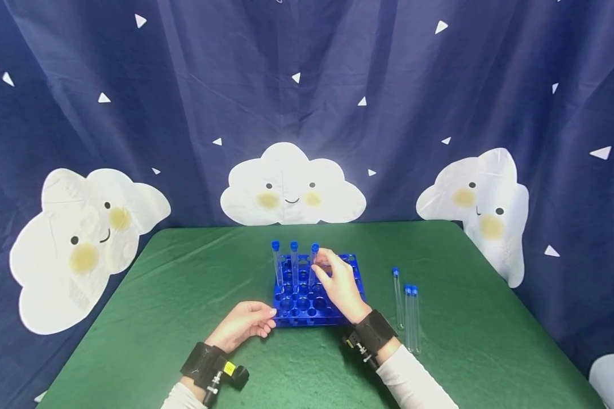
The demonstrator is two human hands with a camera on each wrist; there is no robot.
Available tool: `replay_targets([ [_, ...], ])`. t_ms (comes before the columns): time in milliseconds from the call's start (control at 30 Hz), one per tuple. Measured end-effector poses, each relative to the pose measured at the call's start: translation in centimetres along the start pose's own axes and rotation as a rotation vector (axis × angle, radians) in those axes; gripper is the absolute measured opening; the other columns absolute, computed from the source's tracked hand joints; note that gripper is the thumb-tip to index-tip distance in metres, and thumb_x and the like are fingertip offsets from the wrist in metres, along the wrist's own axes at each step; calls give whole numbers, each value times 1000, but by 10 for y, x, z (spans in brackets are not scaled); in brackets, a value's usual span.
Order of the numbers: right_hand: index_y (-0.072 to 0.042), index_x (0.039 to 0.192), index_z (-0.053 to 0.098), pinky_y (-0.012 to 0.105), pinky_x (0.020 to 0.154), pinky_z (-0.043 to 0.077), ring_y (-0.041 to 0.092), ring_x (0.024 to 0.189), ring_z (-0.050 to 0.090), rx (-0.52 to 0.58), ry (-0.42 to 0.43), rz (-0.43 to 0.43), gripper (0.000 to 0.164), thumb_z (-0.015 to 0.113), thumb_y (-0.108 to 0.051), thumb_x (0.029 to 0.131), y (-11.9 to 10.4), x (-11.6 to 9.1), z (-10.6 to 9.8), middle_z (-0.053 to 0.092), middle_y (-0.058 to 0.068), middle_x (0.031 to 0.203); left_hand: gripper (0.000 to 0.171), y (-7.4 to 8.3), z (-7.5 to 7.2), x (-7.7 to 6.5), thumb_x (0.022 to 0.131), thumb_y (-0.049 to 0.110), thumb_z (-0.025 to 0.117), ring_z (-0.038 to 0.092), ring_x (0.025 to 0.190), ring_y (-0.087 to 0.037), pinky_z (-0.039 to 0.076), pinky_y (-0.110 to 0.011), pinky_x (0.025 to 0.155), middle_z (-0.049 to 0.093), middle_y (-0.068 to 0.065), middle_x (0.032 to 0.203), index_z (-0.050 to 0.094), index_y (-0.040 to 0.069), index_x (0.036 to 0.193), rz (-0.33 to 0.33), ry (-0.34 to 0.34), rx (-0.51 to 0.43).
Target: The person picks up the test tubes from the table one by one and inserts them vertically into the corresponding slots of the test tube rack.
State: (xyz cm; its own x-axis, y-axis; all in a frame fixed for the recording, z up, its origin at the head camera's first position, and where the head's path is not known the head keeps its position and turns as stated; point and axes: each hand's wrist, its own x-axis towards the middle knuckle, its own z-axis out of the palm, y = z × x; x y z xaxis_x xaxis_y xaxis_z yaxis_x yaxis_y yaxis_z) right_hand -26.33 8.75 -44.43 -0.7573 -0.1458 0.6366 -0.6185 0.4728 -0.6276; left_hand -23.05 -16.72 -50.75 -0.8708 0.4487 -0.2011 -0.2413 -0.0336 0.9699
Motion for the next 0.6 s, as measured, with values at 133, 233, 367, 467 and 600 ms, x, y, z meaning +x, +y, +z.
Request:
replay_targets([
  [133,-5,115,57,37,76,56,20,88,66,-16,-6,5,29,66,-3,88,2,0,2,67,7,94,22,1,0,0,90,11,64,61,63,-10,55,-24,61,68,-5,79,61,-8,101,3,-3,0],
  [233,-3,116,56,38,76,56,21,88,65,-27,-15,5,30,66,-3,88,2,0,4,66,8,95,22,1,0,0,90,11,64,61,63,-10,55,-24,61,68,-5,79,61,-9,101,6,-4,0],
  [367,-1,117,56,38,76,56,21,87,65,-46,-23,1,31,66,-3,88,2,0,5,67,9,95,22,1,0,0,91,10,63,61,63,-10,55,-24,61,68,-5,79,61,-9,101,7,-3,-2],
  [467,0,118,56,38,76,56,21,86,65,-54,-21,7,31,66,-3,88,2,0,6,67,10,95,22,0,0,0,90,10,63,61,63,-10,55,-24,61,67,-5,79,61,-9,101,4,-2,-4],
  [600,0,119,56,39,76,56,22,87,65,-51,-22,23,33,66,-3,88,3,1,7,67,10,95,22,0,0,0,90,11,64,61,63,-10,55,-24,61,68,-5,79,61,-9,101,0,0,-3],
])
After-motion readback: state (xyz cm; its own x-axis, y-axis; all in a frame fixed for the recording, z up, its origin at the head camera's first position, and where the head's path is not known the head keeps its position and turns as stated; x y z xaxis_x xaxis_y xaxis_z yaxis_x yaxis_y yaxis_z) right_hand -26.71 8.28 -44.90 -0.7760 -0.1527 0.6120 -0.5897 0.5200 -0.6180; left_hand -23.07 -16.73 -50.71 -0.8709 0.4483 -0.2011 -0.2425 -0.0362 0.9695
